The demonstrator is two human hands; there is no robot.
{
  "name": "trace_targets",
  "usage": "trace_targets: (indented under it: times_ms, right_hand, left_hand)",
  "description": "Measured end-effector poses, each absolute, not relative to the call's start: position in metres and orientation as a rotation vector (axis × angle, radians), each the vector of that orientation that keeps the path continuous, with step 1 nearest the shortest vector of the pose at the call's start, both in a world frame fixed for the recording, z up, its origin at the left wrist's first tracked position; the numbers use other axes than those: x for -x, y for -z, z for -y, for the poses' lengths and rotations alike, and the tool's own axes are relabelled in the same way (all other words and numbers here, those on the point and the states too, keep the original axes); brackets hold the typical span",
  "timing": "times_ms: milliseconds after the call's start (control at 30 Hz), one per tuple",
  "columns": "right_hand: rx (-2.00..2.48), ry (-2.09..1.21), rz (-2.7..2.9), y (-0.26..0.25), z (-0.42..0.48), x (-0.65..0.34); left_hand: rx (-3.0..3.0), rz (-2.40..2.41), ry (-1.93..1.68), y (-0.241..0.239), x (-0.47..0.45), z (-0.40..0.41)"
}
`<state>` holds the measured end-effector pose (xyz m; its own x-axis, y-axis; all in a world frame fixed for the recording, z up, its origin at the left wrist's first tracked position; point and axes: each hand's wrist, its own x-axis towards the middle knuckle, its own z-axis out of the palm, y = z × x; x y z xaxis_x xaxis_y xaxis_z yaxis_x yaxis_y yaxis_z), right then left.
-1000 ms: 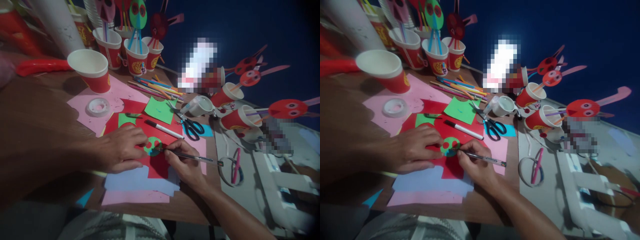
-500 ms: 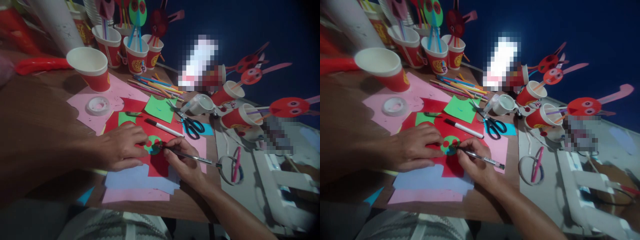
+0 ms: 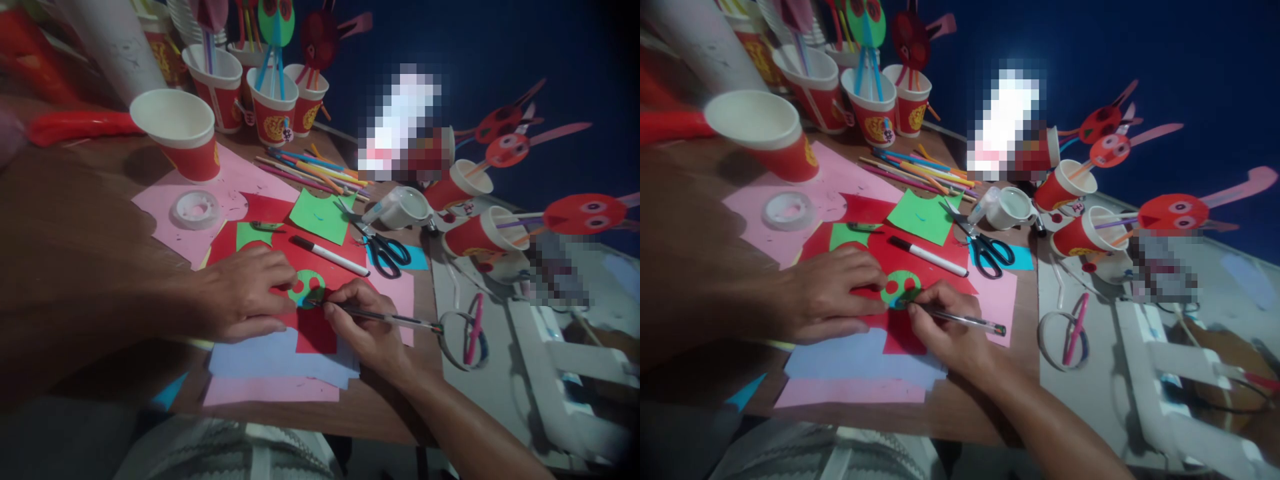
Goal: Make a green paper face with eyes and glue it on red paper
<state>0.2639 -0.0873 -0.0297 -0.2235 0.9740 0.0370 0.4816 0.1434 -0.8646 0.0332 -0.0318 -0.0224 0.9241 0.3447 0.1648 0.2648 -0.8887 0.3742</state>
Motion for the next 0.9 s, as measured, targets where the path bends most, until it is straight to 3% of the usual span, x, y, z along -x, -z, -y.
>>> trace_targets:
  times_ms: [533,900]
  right_hand:
    - [1.329,-1.014,1.813,0.0325,0.0873,-0.2649]
    - [1.363,-1.021,1.783,0.0346,0.0874,-0.265]
  left_hand:
    - [-2.694,-0.459,-0.453,0.0312,-0.0345,0.0337]
    - [-2.722,-0.442,-0.353,0.0264,-0.0334,0.0324]
